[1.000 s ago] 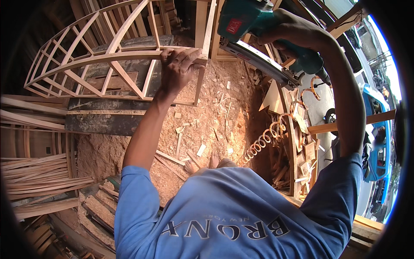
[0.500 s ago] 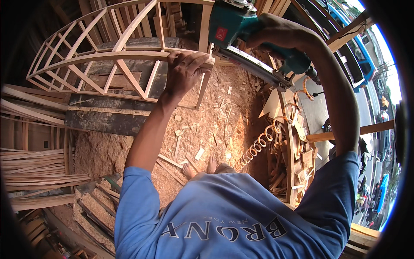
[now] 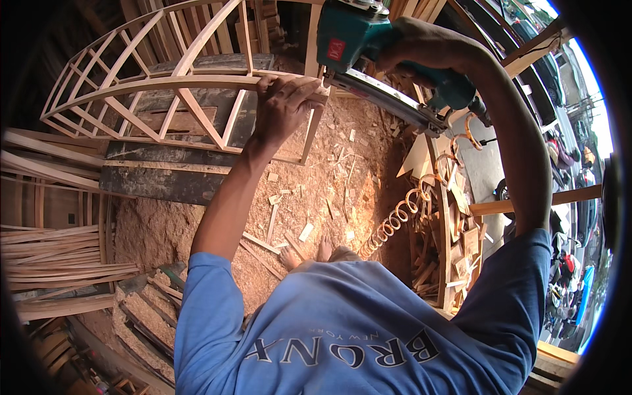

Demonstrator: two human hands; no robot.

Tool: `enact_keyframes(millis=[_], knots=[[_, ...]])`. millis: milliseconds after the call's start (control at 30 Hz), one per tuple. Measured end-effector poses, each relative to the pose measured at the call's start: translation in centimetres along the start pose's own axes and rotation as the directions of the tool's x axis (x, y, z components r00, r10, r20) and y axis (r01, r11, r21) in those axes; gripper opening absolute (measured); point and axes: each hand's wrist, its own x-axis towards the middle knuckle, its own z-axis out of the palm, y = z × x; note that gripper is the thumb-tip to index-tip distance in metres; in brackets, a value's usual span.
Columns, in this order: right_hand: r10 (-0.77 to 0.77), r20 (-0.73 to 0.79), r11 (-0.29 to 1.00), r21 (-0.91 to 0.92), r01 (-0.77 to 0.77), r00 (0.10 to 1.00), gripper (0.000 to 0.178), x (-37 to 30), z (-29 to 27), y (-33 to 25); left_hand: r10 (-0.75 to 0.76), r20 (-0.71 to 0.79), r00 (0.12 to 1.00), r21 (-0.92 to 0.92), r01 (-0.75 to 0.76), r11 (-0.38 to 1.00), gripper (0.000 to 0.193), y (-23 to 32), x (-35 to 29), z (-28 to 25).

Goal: The person assembles a curved wooden frame by positioning thin wooden strips and securing them with a pneumatic nail gun. They repeatedly align the strips, drive nails, and trim excess wood with pliers. The person also refills the nail gun with nails during the process.

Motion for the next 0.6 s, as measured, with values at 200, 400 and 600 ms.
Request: enact_keyframes(millis=[200, 400, 600], knots=[[-0.014, -0.003, 1.000, 0.000, 0.014, 1.000, 0.028, 0.10, 0.36, -0.43, 0.014, -0.006, 1.000, 0.002, -0.014, 1.000, 0.055, -0.12, -0.18, 0.11], [-0.033, 0.044, 0.999, 0.025, 0.032, 0.998, 0.025, 0.68, 0.36, -0.24, 0.012, -0.011, 1.000, -0.002, -0.012, 1.000, 0.054, -0.15, -0.22, 0.27], [0.005, -0.017, 1.000, -0.006, -0.005, 1.000, 0.026, 0.40, 0.45, -0.51, 0.032, -0.018, 0.999, 0.007, -0.032, 0.999, 0.059, -0.30, -0.29, 0.35]])
